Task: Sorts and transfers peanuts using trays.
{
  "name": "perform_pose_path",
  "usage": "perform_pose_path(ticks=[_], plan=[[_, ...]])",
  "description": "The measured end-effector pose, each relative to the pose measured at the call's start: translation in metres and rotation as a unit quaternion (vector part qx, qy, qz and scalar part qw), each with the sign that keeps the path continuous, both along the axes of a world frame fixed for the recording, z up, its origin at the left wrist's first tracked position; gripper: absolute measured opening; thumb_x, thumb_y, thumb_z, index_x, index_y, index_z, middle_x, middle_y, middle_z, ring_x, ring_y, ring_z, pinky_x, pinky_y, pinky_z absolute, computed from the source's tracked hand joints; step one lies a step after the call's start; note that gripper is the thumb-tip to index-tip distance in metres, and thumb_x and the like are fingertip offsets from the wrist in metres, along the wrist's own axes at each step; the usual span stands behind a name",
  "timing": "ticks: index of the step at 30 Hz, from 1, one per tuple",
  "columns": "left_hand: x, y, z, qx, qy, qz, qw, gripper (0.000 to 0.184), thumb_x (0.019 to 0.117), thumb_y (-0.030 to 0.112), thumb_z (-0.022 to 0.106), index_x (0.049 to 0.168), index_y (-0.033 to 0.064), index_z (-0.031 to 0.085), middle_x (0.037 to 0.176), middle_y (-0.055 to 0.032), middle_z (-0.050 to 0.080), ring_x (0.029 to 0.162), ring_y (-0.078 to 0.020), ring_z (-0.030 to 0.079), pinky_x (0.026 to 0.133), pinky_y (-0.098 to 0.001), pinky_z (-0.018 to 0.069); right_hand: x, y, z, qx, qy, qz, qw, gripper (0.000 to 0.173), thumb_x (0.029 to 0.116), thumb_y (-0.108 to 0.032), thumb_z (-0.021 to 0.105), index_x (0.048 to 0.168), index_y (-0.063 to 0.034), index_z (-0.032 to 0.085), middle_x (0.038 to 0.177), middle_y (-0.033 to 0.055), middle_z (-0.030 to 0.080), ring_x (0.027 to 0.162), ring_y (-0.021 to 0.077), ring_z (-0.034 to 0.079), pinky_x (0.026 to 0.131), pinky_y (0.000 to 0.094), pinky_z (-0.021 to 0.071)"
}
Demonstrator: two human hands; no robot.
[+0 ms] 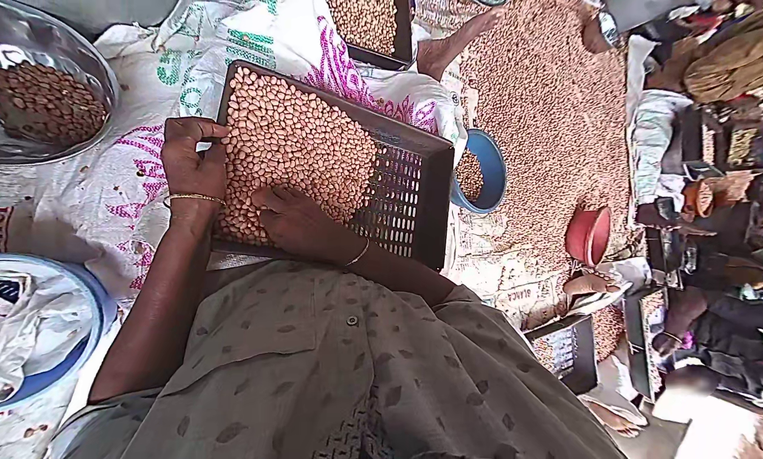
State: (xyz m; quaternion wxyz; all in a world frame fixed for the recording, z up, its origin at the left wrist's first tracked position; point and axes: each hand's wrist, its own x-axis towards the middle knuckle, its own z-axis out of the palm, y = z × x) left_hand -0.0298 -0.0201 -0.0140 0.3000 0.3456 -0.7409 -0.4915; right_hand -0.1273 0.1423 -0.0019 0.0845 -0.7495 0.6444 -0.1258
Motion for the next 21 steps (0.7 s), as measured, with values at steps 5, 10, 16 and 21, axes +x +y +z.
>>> perform_pose_path(ticks=[5,10,16,21], plan=[[-0.001,0.0,-0.002,-0.018,-0.009,0.0,1.0,0.026,0.0972,0.002,0.048,0.117,-0.0023,0.065,0.138,-0.0197,0.052,0.125,-0.0168,0.054,0.097,-0.0261,0.049,-0.029,0.001,0.04,0.081,-0.185,0.027,0.979,0.013,0.0895,-0.01,0.068,0.088,-0.0004,0.076,0.147,0.0213,0.056,0.126,0.0342,0.062,0.1,0.045,0.0528],[-0.002,-0.001,-0.004,-0.077,-0.03,-0.019,0.996,0.028,0.0947,0.007,0.051,0.117,-0.0034,0.065,0.137,-0.026,0.052,0.126,-0.0329,0.054,0.101,-0.0432,0.0487,-0.108,-0.015,0.08,-0.231,-0.486,-0.219,0.814,0.016,0.1007,0.004,0.053,0.101,0.0102,0.067,0.099,0.0148,0.074,0.071,0.0125,0.07,0.059,0.0253,0.0585],[-0.001,-0.001,-0.002,-0.083,-0.042,-0.023,0.995,0.03,0.0949,0.009,0.051,0.119,-0.0031,0.065,0.138,-0.0269,0.051,0.126,-0.0357,0.054,0.101,-0.0475,0.0484,-0.115,0.005,0.065,-0.097,-0.614,-0.291,0.727,0.016,0.1036,0.001,0.05,0.098,0.0043,0.065,0.09,0.0117,0.076,0.072,0.0179,0.075,0.067,0.032,0.0646],[-0.001,0.001,0.001,-0.08,-0.055,-0.031,0.995,0.03,0.0957,0.008,0.05,0.119,-0.0036,0.064,0.14,-0.0281,0.049,0.128,-0.0372,0.052,0.102,-0.0484,0.0472,-0.101,0.031,0.032,0.033,-0.531,-0.223,0.817,0.01,0.0998,0.002,0.057,0.099,0.0068,0.065,0.088,0.0085,0.073,0.078,0.0108,0.072,0.075,0.0288,0.0625]])
